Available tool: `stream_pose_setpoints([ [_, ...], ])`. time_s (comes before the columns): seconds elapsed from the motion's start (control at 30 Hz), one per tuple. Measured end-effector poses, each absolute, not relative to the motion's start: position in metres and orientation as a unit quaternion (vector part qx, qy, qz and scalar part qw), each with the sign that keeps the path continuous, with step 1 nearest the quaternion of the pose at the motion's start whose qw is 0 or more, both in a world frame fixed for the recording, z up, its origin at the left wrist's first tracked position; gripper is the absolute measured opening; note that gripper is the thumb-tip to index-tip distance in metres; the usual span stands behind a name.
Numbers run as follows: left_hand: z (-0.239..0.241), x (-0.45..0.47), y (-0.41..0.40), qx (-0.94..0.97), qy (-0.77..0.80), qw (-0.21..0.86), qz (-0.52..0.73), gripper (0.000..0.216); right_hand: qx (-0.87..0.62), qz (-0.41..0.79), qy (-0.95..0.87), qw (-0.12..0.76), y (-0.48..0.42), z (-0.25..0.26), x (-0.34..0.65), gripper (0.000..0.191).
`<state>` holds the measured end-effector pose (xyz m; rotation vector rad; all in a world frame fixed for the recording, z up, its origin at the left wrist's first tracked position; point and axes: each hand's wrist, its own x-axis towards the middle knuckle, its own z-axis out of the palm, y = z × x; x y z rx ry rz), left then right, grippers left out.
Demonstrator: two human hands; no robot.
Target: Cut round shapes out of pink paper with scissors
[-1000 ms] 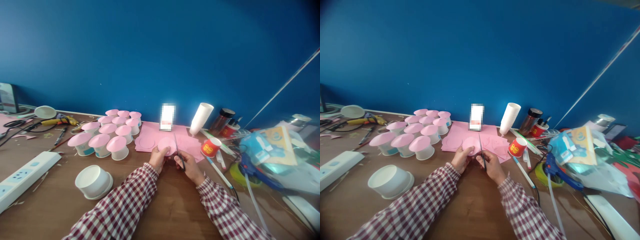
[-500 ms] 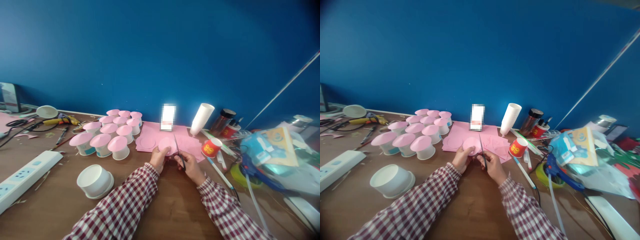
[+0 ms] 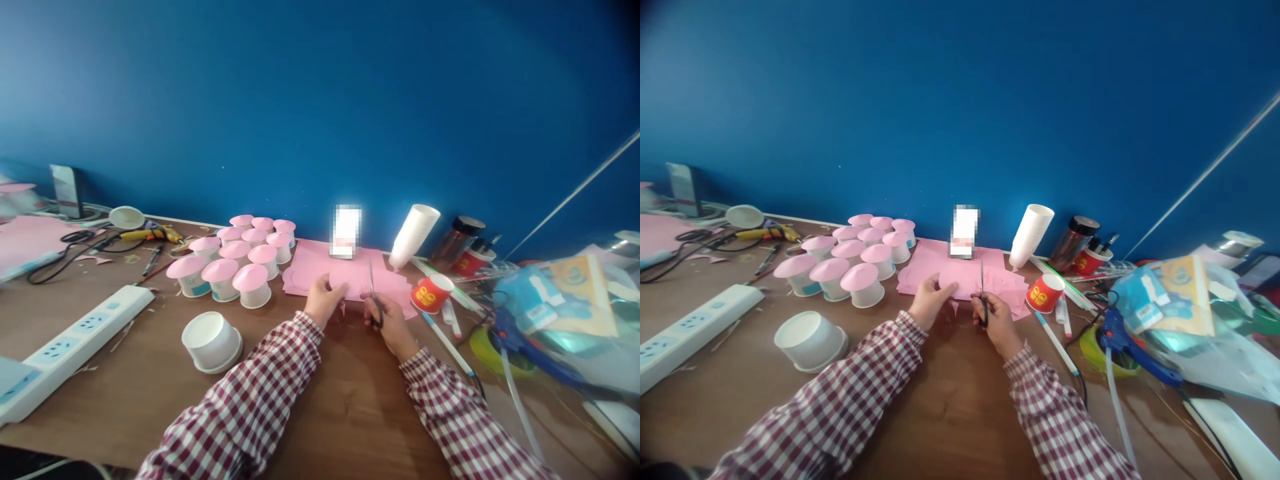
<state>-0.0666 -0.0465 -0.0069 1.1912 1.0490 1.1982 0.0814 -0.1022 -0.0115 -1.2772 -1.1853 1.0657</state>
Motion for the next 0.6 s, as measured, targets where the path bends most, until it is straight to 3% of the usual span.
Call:
stream_pose_setpoints([
  [0.13,-0.002,-0.097,-0.028,0.524,0.564,0.389,0.506,0.04,-0.528,0.448,-0.495,0.525,-0.101,-0.014,0.083,0.038],
  [0.37,-0.007,-0.119,-0.017,0.552,0.68,0.239,0.42,0.066,-0.521,0.403,-0.532,0.533,-0.105,-0.015,0.082,0.035],
  [0.6,-0.007,-0.114,-0.025,0.599,0.687,0.145,0.384,0.056,-0.502,0.263,-0.672,0.477,-0.115,-0.009,0.079,0.026],
])
